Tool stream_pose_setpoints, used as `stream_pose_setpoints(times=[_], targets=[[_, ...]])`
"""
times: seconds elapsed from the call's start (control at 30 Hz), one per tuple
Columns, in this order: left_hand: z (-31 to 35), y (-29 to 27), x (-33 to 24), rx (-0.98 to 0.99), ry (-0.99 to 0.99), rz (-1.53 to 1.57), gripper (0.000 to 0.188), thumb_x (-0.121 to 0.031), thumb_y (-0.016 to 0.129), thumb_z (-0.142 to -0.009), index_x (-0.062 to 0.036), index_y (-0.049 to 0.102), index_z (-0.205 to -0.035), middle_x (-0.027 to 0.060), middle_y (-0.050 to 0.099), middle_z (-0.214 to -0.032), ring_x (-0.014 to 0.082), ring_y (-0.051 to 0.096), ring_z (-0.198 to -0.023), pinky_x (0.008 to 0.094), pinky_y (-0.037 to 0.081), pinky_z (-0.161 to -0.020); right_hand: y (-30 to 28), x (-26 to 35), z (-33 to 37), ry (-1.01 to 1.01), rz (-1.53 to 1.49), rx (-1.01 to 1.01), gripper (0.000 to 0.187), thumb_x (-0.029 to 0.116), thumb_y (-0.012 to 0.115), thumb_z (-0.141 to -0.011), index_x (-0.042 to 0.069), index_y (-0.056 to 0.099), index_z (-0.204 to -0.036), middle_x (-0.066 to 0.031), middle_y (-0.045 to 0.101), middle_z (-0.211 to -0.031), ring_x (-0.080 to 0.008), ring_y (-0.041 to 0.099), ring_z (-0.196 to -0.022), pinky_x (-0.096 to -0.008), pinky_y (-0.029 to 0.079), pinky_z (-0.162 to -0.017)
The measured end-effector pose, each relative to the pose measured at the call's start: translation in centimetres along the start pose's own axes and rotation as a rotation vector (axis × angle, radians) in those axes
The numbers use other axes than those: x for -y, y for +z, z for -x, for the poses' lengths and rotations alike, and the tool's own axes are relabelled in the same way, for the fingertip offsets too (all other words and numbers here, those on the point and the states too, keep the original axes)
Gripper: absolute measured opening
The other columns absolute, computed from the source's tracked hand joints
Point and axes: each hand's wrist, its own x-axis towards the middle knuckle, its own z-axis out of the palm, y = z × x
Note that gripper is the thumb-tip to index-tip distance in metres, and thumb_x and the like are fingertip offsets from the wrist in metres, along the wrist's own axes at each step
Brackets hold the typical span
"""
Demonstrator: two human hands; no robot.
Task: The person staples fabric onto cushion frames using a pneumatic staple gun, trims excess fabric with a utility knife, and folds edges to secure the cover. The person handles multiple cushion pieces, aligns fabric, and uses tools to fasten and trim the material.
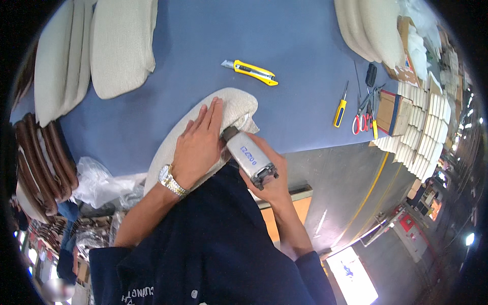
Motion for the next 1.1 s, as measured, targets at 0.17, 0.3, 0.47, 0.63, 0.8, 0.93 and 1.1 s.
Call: stream_pose_setpoints(times=[0.17,0.3,0.47,0.63,0.8,0.93,1.1], targets=[[0.3,0.7,0.2,-0.041,-0.016,-0.009,0.088,-0.009,0.074,-0.086,0.0037,0.028,-0.16,0.0239,0.038,-0.165,0.0394,0.044,-0.15,0.054,0.046,-0.116,0.0,-0.4,1.1,-0.123,0.014,-0.004,0.059,0.008,0.078,-0.081,-0.004,0.062,-0.137,-0.014,0.074,-0.119,-0.0171,0.07,-0.109,-0.0314,0.053,-0.097],[0.4,1.0,0.3,-0.048,0.015,-0.027,0.087,-0.014,0.074,-0.087,0.0073,0.03,-0.158,0.0275,0.038,-0.164,0.0405,0.045,-0.149,0.0567,0.047,-0.114,-0.2,-0.1,1.1,-0.13,0.044,0.031,0.06,0.009,0.078,-0.081,-0.004,0.062,-0.137,-0.0135,0.073,-0.12,-0.017,0.07,-0.11,-0.0313,0.053,-0.098],[0.3,0.4,-0.1,-0.014,0.025,0.023,0.095,-0.017,0.079,-0.083,0.0036,0.028,-0.161,0.0266,0.036,-0.166,0.0406,0.04,-0.152,0.0563,0.044,-0.117,0.0,0.8,0.6,-0.045,0.029,0.051,0.061,0.015,0.076,-0.08,0.003,0.062,-0.138,-0.0175,0.073,-0.119,-0.027,0.074,-0.106,-0.0353,0.055,-0.093],[-0.8,-0.8,4.6,0.187,0.181,0.435,0.085,-0.025,0.067,-0.097,-0.0103,0.022,-0.168,0.0202,0.024,-0.173,0.0361,0.019,-0.162,0.0509,0.023,-0.129,0.9,0.7,0.9,-0.009,0.004,0.017,0.057,0.008,0.075,-0.083,0.002,0.061,-0.138,-0.0132,0.073,-0.114,-0.0194,0.071,-0.102,-0.0315,0.053,-0.092],[-1.5,3.4,14.1,0.263,-0.024,0.629,0.066,-0.049,0.033,-0.114,-0.0177,0.021,-0.17,0.0127,0.015,-0.177,0.0323,0.008,-0.164,0.0529,0.006,-0.131,1.4,0.1,1.5,-0.088,0.027,-0.027,0.058,0.009,0.075,-0.082,0.003,0.061,-0.139,-0.0123,0.073,-0.112,-0.0174,0.07,-0.102,-0.0303,0.053,-0.091],[0.2,2.7,11.0,0.302,0.06,0.529,0.068,-0.054,0.03,-0.113,-0.0185,0.022,-0.17,0.0129,0.013,-0.178,0.0332,0.005,-0.164,0.0584,0.001,-0.129,1.2,-0.9,1.7,-0.085,0.011,-0.023,0.057,0.008,0.075,-0.084,0.001,0.061,-0.138,-0.0108,0.073,-0.116,-0.0135,0.067,-0.104,-0.0307,0.052,-0.094],[3.1,0.8,6.7,0.219,0.179,0.416,0.071,-0.052,0.037,-0.111,-0.0175,0.018,-0.17,0.0167,0.012,-0.177,0.0379,0.003,-0.164,0.0632,0.006,-0.128,1.0,-0.8,0.9,-0.125,-0.014,-0.04,0.055,0.005,0.075,-0.083,-0.003,0.062,-0.136,-0.0123,0.073,-0.115,-0.0141,0.067,-0.105,-0.0306,0.052,-0.095]])
